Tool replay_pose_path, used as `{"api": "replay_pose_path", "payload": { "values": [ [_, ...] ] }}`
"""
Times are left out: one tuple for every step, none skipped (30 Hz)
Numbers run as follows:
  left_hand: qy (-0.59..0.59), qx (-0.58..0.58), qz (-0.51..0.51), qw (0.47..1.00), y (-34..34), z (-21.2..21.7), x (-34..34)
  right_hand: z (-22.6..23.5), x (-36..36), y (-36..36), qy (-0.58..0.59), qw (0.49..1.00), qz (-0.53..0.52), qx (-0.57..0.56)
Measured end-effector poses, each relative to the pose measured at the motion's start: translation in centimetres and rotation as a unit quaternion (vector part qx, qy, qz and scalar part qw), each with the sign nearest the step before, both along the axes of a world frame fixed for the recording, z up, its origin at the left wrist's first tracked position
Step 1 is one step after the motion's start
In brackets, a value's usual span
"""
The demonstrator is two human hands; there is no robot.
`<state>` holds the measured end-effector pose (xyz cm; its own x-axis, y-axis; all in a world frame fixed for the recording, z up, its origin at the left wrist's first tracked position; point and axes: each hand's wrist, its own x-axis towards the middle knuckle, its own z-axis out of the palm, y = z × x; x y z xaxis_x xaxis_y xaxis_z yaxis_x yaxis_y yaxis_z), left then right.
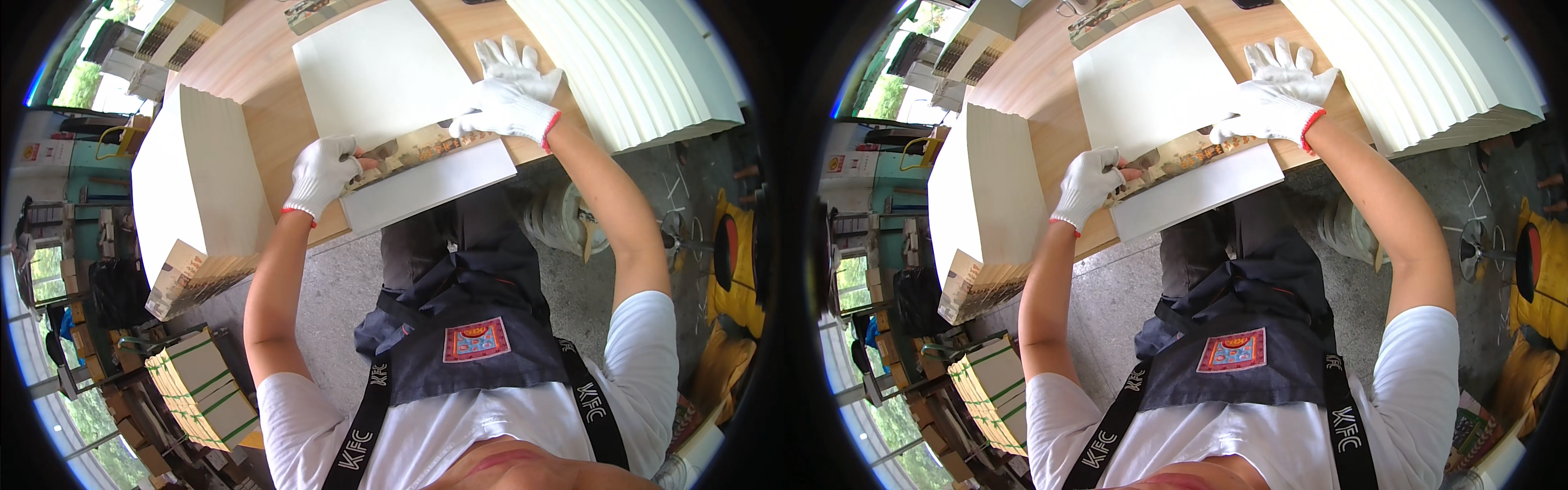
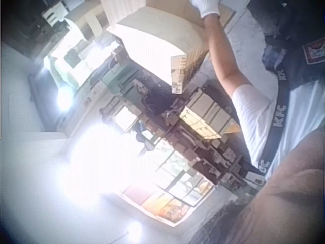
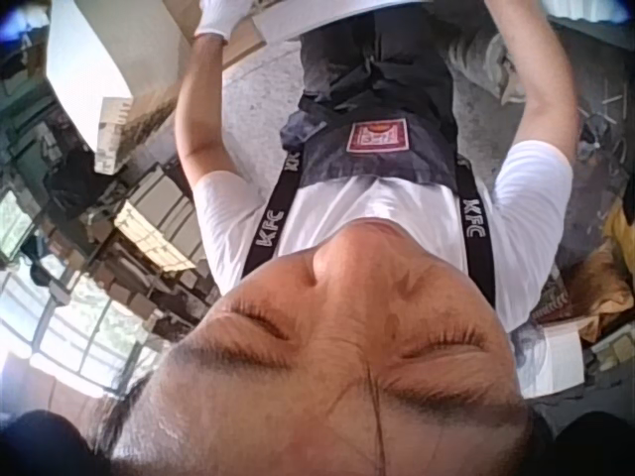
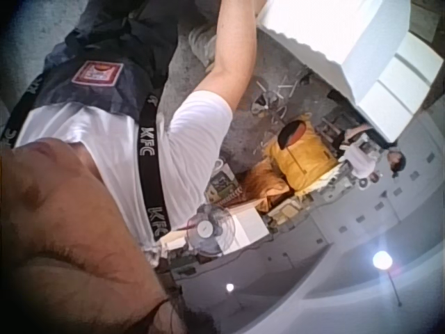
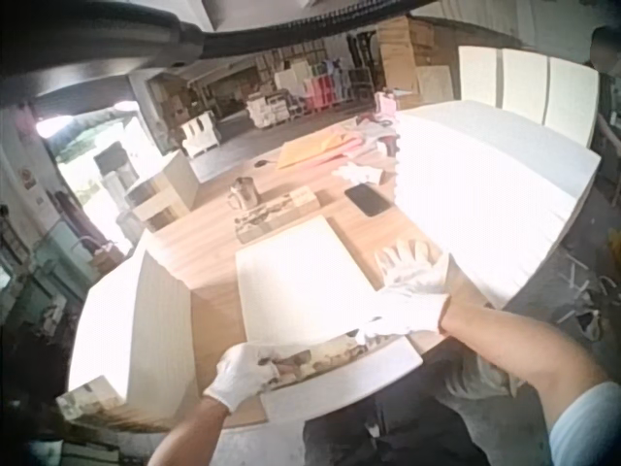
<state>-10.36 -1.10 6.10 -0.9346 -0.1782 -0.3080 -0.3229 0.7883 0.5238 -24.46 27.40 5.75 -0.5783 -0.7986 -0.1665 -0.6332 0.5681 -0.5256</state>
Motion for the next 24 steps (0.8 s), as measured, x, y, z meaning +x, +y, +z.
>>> {"api": "replay_pose_path", "payload": {
  "values": [
    [-0.02,0.028,0.027,0.999,-0.1,-0.3,-0.1,-1.0,-0.2,0.0,-0.021,1.0,0.003,-0.018],
    [-0.016,0.017,0.027,0.999,0.1,-0.3,-0.1,-1.7,-0.3,0.3,-0.01,1.0,-0.018,-0.024],
    [-0.012,0.004,0.028,1.0,0.3,-0.2,0.1,-2.0,-0.1,0.3,0.001,0.999,-0.036,-0.03],
    [-0.008,-0.008,0.03,0.999,0.4,-0.2,0.2,-2.4,0.1,0.3,0.012,0.998,-0.055,-0.036],
    [0.011,-0.014,0.02,1.0,0.4,-0.5,0.3,-3.2,0.1,0.5,0.024,0.995,-0.063,-0.073],
    [0.029,-0.021,0.011,0.999,0.3,-0.9,0.5,-3.8,0.2,0.5,0.035,0.991,-0.069,-0.11],
    [0.047,-0.028,0.003,0.999,0.2,-1.1,0.6,-4.3,0.3,0.5,0.045,0.985,-0.074,-0.147],
    [0.043,-0.033,0.004,0.999,0.2,-1.2,0.5,-4.6,0.1,0.6,0.043,0.985,-0.075,-0.149],
    [0.038,-0.036,0.004,0.999,0.2,-1.2,0.5,-4.1,0.4,0.6,0.039,0.985,-0.076,-0.149],
    [0.032,-0.04,0.004,0.999,0.1,-1.3,0.5,-4.0,0.5,0.5,0.035,0.985,-0.078,-0.15],
    [0.033,-0.032,0.005,0.999,0.0,-1.5,0.5,-4.4,0.6,0.3,0.016,0.985,-0.075,-0.153],
    [0.038,-0.024,0.005,0.999,0.0,-1.4,0.4,-4.4,0.4,0.3,0.0,0.985,-0.073,-0.156],
    [0.042,-0.016,0.005,0.999,0.0,-1.4,0.3,-4.5,0.3,0.3,-0.015,0.985,-0.071,-0.159],
    [0.022,-0.024,0.0,0.999,-0.1,-1.3,0.2,-4.6,0.4,0.2,0.01,0.982,-0.064,-0.175],
    [0.002,-0.032,-0.005,0.999,-0.1,-1.2,0.2,-4.5,0.6,0.1,0.035,0.979,-0.057,-0.19],
    [-0.018,-0.04,-0.009,0.999,-0.2,-1.1,0.1,-4.6,0.8,0.1,0.06,0.975,-0.05,-0.206],
    [0.031,-0.072,-0.047,0.996,-0.5,-1.2,0.0,-5.2,0.5,0.1,0.091,0.973,-0.047,-0.209],
    [0.08,-0.103,-0.085,0.988,-0.8,-1.4,-0.1,-6.1,0.0,0.3,0.12,0.969,-0.043,-0.212],
    [0.124,-0.128,-0.12,0.977,-0.7,-1.7,0.0,-6.7,-0.1,0.3,0.146,0.966,-0.038,-0.209],
    [0.083,-0.169,-0.137,0.973,-1.0,-1.5,-1.0,-7.0,-0.9,0.5,0.116,0.969,-0.027,-0.215],
    [0.03,-0.202,-0.155,0.967,-0.8,-0.7,-1.9,-6.8,-1.0,0.3,0.075,0.974,-0.016,-0.214],
    [0.0,-0.255,-0.182,0.95,0.2,0.6,-2.8,-6.8,-0.9,0.3,0.036,0.976,-0.009,-0.214],
    [0.011,-0.256,-0.205,0.944,0.6,1.0,-3.6,-7.2,-0.6,0.4,0.009,0.972,-0.015,-0.233],
    [-0.021,-0.254,-0.252,0.933,1.1,1.6,-4.5,-7.2,-0.7,0.3,-0.011,0.966,-0.021,-0.256]
  ]
}}
